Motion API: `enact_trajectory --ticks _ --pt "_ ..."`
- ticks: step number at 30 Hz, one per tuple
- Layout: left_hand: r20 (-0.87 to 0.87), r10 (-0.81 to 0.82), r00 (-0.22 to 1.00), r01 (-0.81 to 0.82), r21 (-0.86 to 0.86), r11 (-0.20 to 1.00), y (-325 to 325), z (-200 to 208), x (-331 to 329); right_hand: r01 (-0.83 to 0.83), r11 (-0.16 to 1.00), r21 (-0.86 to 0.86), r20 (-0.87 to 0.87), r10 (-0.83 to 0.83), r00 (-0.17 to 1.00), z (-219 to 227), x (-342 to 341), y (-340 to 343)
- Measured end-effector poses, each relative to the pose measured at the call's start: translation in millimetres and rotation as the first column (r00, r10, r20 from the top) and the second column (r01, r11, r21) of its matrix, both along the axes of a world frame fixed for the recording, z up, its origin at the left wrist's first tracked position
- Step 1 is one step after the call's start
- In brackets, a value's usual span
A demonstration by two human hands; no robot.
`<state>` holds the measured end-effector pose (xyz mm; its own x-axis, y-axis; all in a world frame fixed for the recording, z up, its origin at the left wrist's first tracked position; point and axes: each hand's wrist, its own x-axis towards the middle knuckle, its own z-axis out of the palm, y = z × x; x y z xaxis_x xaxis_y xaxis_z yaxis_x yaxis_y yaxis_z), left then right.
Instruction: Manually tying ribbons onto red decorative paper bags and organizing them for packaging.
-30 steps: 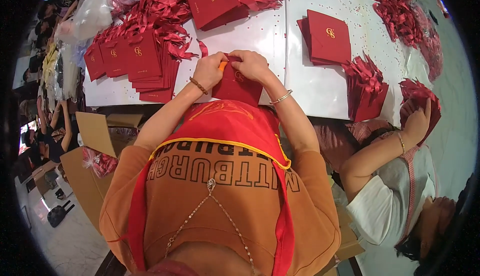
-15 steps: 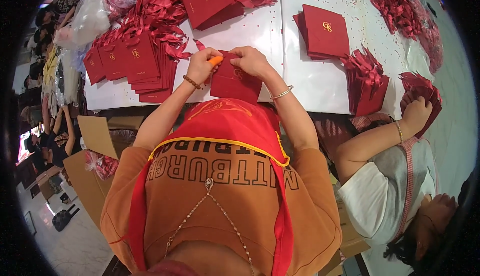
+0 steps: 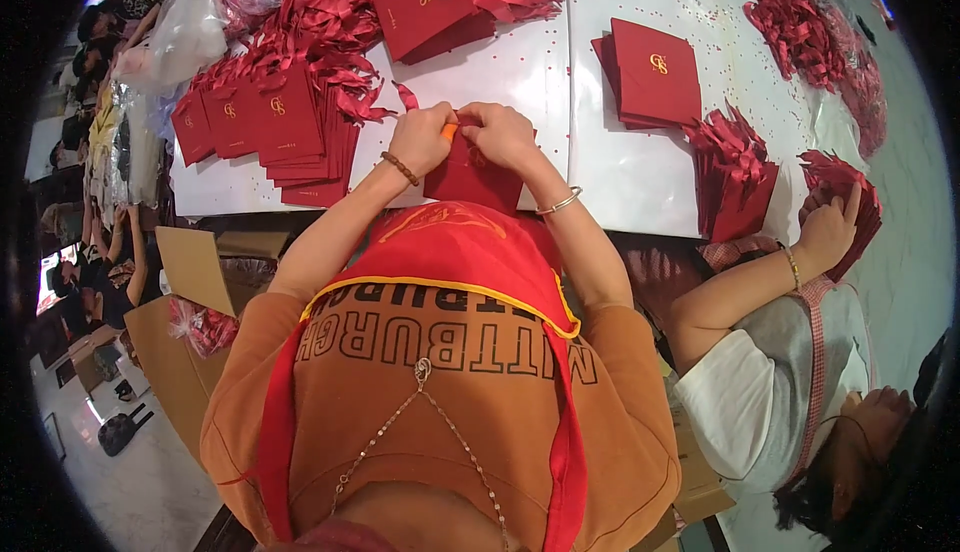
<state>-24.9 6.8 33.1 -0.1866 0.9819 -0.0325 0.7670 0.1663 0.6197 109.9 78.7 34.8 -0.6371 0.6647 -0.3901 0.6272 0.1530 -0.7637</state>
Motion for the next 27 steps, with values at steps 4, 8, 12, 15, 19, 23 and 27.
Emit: enact_trajectory --ticks 4,8,12,15,19,23,27 --pt "-0.276 -0.122 0.953 0.134 0.028 0.991 1 3 9 -0.027 0.977 0.21 0.039 0.019 0.999 -1 -4 -8" --pt "-0.339 -0.193 0.921 0.191 -0.038 0.981 3 9 13 -0.017 0.963 0.269 0.015 0.013 1.0 -3 -2 -10" --pt "-0.318 -0.24 0.917 0.236 -0.051 0.97 8 16 13 0.022 0.956 0.294 0.021 -0.03 0.999 -2 -2 -11" --pt "-0.231 -0.202 0.952 0.199 -0.037 0.979 14 10 5 0.033 0.967 0.253 -0.049 -0.021 0.999 -4 0 -7" --pt "-0.263 -0.215 0.94 0.195 -0.098 0.976 12 3 2 0.023 0.949 0.315 -0.007 -0.022 1.0 -13 -4 -9" --pt "-0.375 -0.307 0.875 0.328 -0.009 0.945 5 -4 12 0.047 0.957 0.288 -0.013 -0.046 0.999 -21 -2 -11" --pt "-0.292 -0.309 0.905 0.288 -0.116 0.951 9 3 8 0.028 0.97 0.24 0.024 -0.034 0.999 -11 -1 -14"
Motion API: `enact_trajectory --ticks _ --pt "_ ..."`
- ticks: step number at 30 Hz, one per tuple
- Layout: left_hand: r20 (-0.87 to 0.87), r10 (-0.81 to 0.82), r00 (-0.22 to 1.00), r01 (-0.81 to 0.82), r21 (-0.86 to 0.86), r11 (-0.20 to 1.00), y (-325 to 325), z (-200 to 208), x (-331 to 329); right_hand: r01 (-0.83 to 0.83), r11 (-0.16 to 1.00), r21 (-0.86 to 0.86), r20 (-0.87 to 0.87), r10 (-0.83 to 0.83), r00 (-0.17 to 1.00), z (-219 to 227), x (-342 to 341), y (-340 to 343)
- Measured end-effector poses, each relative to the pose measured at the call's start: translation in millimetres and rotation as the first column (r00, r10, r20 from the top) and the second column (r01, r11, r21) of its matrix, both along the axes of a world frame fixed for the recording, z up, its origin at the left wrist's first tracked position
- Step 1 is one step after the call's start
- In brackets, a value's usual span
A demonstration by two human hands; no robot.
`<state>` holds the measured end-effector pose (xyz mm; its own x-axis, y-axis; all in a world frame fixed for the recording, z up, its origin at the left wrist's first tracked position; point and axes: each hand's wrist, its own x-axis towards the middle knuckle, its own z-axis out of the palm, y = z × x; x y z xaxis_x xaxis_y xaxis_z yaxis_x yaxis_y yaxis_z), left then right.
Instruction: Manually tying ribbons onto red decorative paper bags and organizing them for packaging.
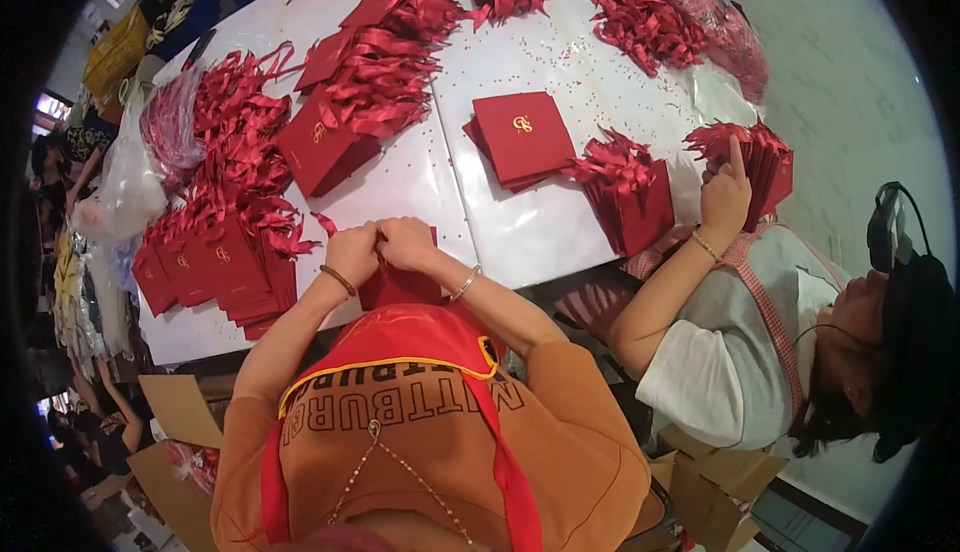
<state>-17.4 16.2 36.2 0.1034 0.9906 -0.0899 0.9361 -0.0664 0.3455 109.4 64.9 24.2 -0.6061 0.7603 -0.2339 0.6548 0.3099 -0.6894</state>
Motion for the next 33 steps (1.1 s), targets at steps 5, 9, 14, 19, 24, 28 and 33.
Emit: enact_trajectory --ticks 5,9,14,19,24,28,33 --pt "0.28 0.17 0.945 -0.188 0.036 0.982 -2 -10 -6 -0.029 0.998 -0.06 -0.046 0.026 0.999 5 1 4" --pt "0.635 0.329 0.699 -0.349 -0.099 0.932 -9 -20 -8 -0.034 0.998 -0.049 -0.067 0.031 0.997 14 5 5" --pt "0.757 0.55 0.352 -0.104 -0.553 0.827 -7 -21 -38 -0.058 0.987 -0.15 -0.155 0.034 0.987 13 6 6" --pt "0.215 0.197 0.957 -0.165 -0.157 0.974 -2 10 -42 -0.136 0.949 0.286 0.054 0.126 0.991 17 10 -6" --pt "0.182 0.037 0.983 0.014 -0.274 0.962 11 -8 -62 -0.121 0.929 0.349 -0.087 0.161 0.983 13 14 -13" --pt "0.499 0.053 0.865 0.229 -0.487 0.843 30 -20 -79 -0.146 0.914 0.378 -0.107 0.2 0.974 23 13 -16" --pt "0.535 0.211 0.818 0.327 -0.734 0.595 47 15 -71 -0.171 0.886 0.432 -0.153 0.259 0.954 23 14 -17"
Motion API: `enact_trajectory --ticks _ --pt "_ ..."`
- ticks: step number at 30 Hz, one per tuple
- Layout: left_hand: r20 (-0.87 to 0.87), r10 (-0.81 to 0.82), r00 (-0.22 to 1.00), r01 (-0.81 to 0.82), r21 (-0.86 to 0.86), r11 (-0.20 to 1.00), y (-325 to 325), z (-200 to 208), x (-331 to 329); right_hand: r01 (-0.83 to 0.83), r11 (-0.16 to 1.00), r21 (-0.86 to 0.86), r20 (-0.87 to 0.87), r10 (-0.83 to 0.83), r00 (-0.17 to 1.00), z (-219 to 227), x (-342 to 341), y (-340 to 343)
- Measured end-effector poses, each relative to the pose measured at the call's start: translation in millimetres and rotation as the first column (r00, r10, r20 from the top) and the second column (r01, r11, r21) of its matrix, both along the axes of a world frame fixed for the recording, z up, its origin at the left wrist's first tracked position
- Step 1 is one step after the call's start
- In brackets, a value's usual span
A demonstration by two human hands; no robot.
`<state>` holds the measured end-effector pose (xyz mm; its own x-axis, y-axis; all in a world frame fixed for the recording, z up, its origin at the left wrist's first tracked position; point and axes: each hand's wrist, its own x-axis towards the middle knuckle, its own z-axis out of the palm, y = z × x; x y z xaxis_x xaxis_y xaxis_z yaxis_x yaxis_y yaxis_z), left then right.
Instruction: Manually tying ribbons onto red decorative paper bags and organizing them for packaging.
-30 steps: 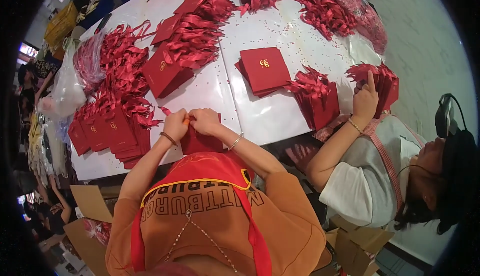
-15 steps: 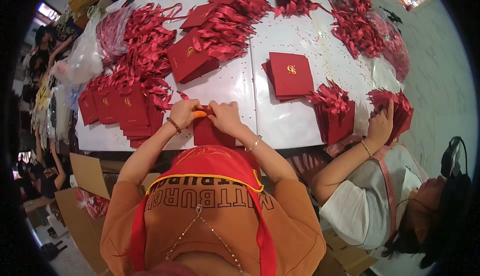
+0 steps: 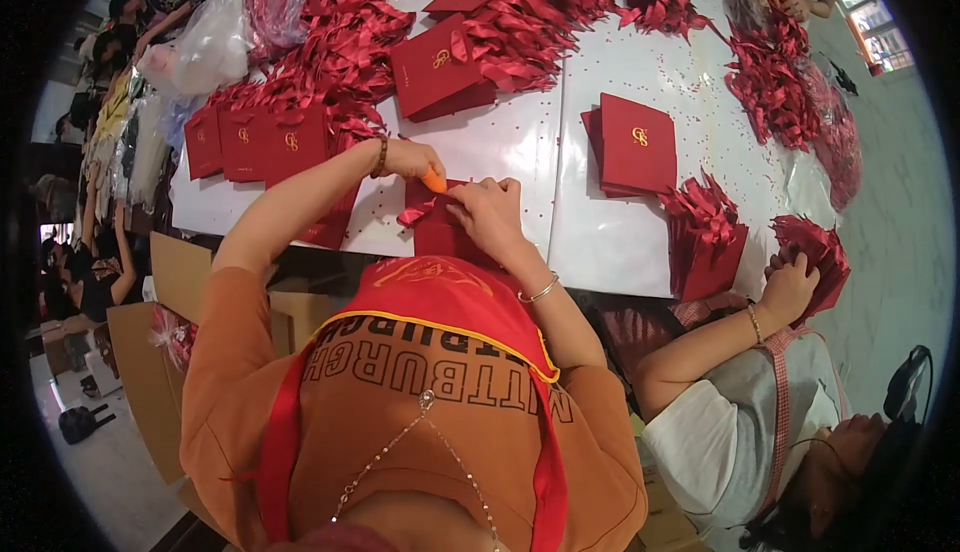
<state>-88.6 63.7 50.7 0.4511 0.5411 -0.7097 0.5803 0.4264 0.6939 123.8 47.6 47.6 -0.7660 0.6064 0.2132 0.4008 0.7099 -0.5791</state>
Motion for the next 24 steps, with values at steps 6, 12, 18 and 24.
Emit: enact_trajectory --ticks 6,12,18,24 --pt "-0.032 -0.084 0.996 0.089 0.233 0.968 -5 -20 7 -0.028 0.999 -0.03 0.029 0.029 0.999 2 -3 -3" --pt "0.103 0.569 0.816 -0.515 0.58 0.632 12 -28 2 -0.07 0.995 -0.068 0.066 0.075 0.995 11 -5 2" --pt "-0.011 0.751 0.66 -0.627 0.543 0.559 -14 -42 -16 0.074 0.99 -0.117 0.044 -0.069 0.997 -16 2 11" --pt "-0.613 0.562 0.555 0.085 0.714 0.695 -45 -49 -3 0.204 0.97 -0.133 -0.009 -0.207 0.978 -39 2 19"
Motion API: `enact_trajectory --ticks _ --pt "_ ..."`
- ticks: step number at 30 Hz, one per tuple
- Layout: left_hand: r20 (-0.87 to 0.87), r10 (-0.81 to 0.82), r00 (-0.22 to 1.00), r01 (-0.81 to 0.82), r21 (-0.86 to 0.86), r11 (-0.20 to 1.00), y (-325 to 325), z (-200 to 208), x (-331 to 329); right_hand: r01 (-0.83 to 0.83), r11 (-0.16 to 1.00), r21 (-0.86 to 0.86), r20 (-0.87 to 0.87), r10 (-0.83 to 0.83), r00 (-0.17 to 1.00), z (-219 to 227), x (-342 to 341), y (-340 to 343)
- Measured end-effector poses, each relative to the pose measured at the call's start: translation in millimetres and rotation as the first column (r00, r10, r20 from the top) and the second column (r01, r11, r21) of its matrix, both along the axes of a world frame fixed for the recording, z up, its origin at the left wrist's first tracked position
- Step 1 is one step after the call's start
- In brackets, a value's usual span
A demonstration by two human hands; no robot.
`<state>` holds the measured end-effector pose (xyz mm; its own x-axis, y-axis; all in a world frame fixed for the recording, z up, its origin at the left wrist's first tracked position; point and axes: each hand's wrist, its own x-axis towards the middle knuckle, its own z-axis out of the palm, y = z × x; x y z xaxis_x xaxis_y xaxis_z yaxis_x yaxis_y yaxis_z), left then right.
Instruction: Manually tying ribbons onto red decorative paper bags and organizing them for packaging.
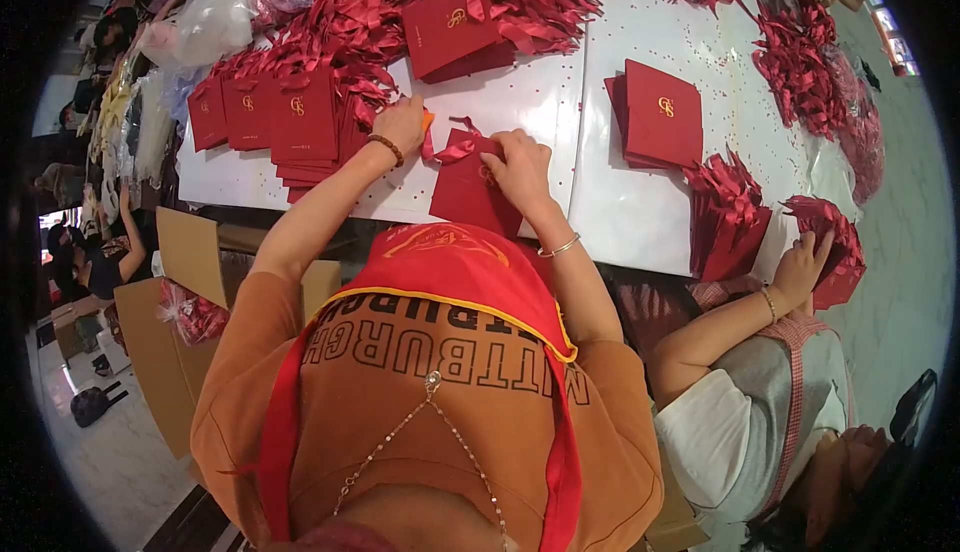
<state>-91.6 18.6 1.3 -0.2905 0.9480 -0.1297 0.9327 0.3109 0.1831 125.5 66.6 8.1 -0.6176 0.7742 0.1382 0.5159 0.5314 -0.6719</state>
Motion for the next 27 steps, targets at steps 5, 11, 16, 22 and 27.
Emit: enact_trajectory --ticks 5,11,16,22,27 --pt "0.154 0.04 0.987 -0.053 0.084 0.995 3 -20 -22 0.064 0.99 0.127 -0.052 -0.057 0.997 -6 5 -2" --pt "0.979 -0.011 0.202 -0.233 0.059 0.971 11 -2 -9 0.046 0.97 0.237 0.177 -0.09 0.98 9 0 -9" --pt "0.864 -0.064 0.499 0.058 0.04 0.998 15 8 51 -0.046 0.998 0.039 0.136 0.04 0.99 4 0 5" --pt "0.8 -0.123 0.588 0.111 0.07 0.991 15 8 48 0.012 1.0 0.016 0.179 -0.015 0.984 17 28 6" --pt "0.782 -0.212 0.586 0.114 0.179 0.977 13 12 56 0.047 0.946 -0.321 0.105 -0.014 0.994 10 32 15"
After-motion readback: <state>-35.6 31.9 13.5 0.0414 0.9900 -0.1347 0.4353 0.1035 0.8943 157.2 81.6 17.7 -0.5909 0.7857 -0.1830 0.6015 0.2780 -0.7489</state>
